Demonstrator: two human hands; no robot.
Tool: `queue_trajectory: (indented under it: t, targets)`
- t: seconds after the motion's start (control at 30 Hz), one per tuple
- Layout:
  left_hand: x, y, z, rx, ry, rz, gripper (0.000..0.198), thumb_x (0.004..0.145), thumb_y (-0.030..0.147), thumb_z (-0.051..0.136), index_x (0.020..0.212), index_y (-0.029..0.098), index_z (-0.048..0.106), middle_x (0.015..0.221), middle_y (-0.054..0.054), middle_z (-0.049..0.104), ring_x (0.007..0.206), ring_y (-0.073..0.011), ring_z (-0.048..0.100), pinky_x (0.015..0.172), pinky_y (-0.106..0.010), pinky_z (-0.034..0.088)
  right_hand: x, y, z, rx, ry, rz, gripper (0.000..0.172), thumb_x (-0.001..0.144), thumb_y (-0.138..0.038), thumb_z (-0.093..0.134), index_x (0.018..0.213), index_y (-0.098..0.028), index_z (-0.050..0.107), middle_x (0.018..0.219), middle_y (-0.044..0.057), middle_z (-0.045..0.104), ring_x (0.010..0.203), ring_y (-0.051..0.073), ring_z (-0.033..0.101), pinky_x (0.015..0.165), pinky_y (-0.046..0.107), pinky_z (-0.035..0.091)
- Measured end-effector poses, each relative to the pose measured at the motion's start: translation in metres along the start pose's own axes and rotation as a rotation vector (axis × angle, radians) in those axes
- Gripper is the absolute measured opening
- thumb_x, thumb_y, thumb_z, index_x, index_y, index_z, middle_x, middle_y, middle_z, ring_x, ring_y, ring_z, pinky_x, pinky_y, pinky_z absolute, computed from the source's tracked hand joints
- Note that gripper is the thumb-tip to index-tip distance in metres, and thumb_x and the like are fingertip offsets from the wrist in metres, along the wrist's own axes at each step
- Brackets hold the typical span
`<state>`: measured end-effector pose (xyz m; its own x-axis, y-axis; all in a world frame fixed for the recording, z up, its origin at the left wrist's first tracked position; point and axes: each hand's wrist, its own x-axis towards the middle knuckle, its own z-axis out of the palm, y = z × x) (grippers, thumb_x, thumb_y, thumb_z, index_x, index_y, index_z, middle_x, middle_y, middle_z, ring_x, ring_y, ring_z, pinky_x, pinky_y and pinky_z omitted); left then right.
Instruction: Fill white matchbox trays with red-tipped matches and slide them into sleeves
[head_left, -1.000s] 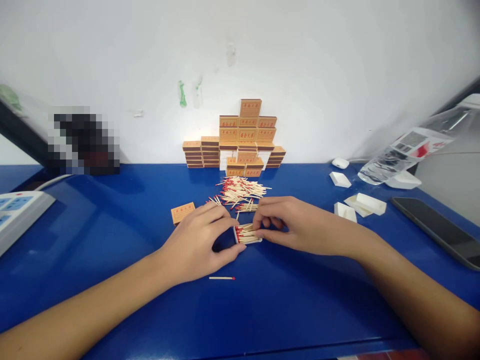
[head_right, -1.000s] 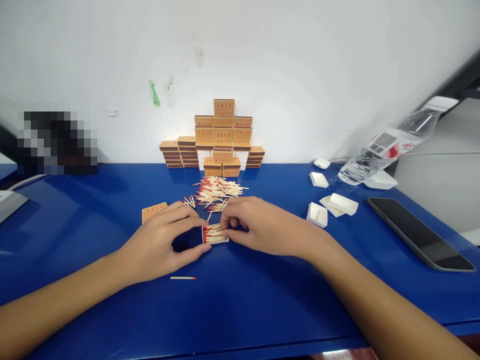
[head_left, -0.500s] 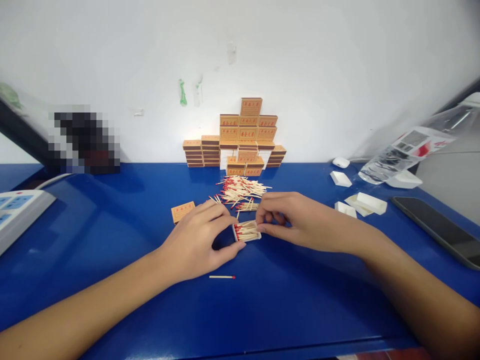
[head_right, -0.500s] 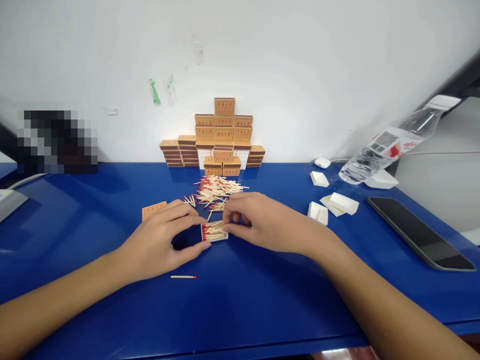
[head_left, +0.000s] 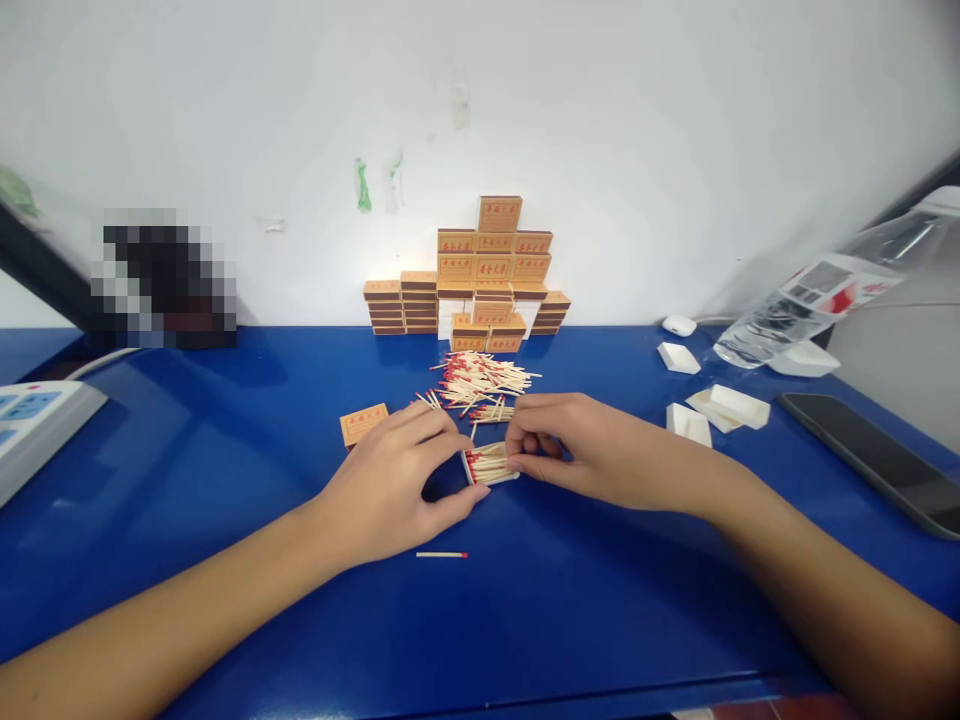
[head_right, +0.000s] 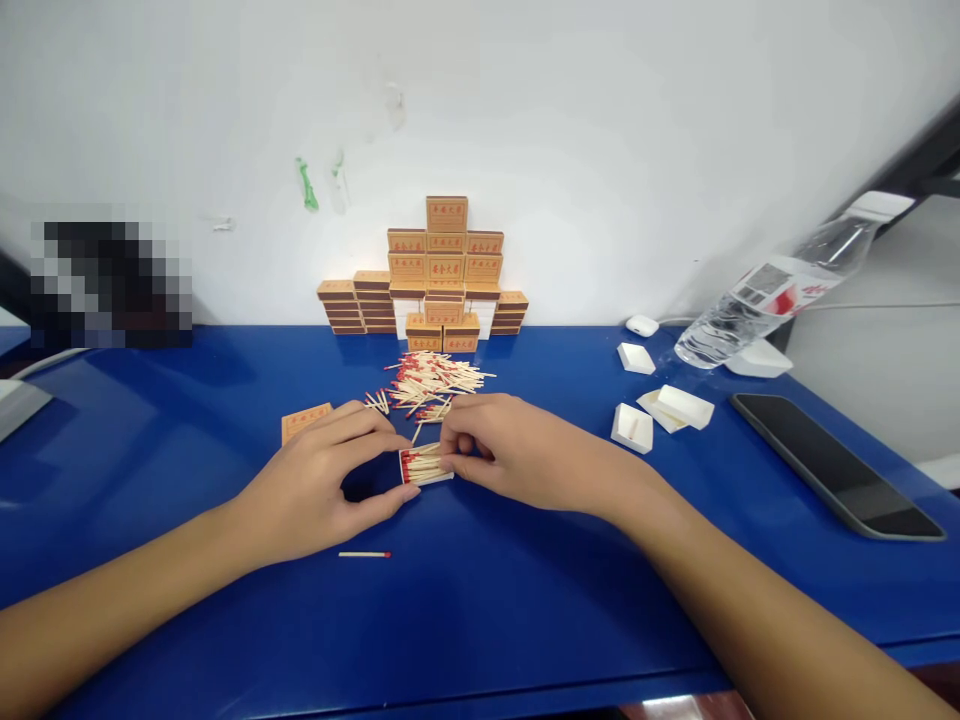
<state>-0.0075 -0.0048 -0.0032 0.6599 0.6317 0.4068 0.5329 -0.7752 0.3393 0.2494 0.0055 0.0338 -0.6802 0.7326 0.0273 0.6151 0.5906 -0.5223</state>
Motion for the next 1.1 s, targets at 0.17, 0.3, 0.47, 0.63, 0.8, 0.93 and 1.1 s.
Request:
queue_trajectory:
  t: [0.17,0.3,0.47,0.63,0.8,0.93,1.1]
  targets:
    - [0.000,-0.001,0.000,-0.003,0.012,0.006,0.025,0.095,0.036,0.073,0.111,0.017,0.074,0.102,-0.010,0.072,0.096,-0.0269,0.064,0.084,-0.044,0.056,0.001,0.004,-0.002,-0.075,0.094,0.005,0.012,0.100,-0.024,0.063,0.089,-0.020,0.067,0.081,0.001,0.064,0.071,0.015,0.052,0.066,0.029,0.038]
    - [0.000,0.000,0.001,-0.005,0.012,0.009,0.026,0.095,0.036,0.073,0.111,0.015,0.075,0.101,-0.010,0.072,0.095,-0.0268,0.065,0.083,-0.044,0.056,0.003,0.008,-0.001,-0.095,0.081,0.006,0.010,0.099,-0.022,0.064,0.090,-0.019,0.067,0.083,0.001,0.065,0.073,0.016,0.053,0.068,0.030,0.038]
    - [-0.001,0.000,0.000,-0.004,0.001,-0.005,0.026,0.095,0.037,0.073,0.111,0.017,0.075,0.101,-0.010,0.072,0.095,-0.0269,0.064,0.083,-0.044,0.056,0.003,0.005,0.000,-0.059,0.061,-0.015,0.014,0.102,-0.025,0.062,0.090,-0.020,0.067,0.083,0.001,0.065,0.073,0.016,0.054,0.067,0.030,0.038]
    - [0.000,-0.001,0.001,-0.008,-0.004,-0.003,0.026,0.095,0.036,0.073,0.110,0.016,0.075,0.100,-0.010,0.071,0.095,-0.0272,0.063,0.084,-0.044,0.055,0.003,0.001,0.001,-0.059,0.077,-0.036,0.011,0.100,-0.020,0.065,0.089,-0.019,0.068,0.085,0.001,0.066,0.075,0.015,0.055,0.069,0.029,0.039]
    - [-0.001,-0.002,0.001,0.002,0.020,0.009,0.025,0.095,0.036,0.073,0.109,0.015,0.075,0.098,-0.010,0.071,0.093,-0.0262,0.062,0.083,-0.043,0.055,0.003,-0.002,0.008,-0.053,0.118,-0.051,0.010,0.101,-0.020,0.066,0.092,-0.019,0.069,0.086,0.001,0.064,0.076,0.014,0.055,0.070,0.029,0.041]
    - [-0.001,-0.002,0.001,0.008,0.016,0.027,0.025,0.096,0.036,0.073,0.109,0.015,0.075,0.096,-0.009,0.070,0.091,-0.0258,0.062,0.081,-0.043,0.055,0.003,-0.004,0.014,-0.018,0.128,-0.095,0.010,0.103,-0.019,0.063,0.096,-0.019,0.071,0.094,0.002,0.066,0.078,0.013,0.058,0.070,0.027,0.042]
    - [0.001,-0.004,-0.001,0.074,0.146,-0.015,0.021,0.095,0.035,0.073,0.105,0.016,0.075,0.096,-0.008,0.072,0.092,-0.0253,0.063,0.080,-0.042,0.055,-0.001,-0.021,0.023,0.054,0.143,-0.162,0.009,0.102,-0.019,0.064,0.101,-0.019,0.073,0.093,0.001,0.065,0.078,0.012,0.059,0.072,0.026,0.045]
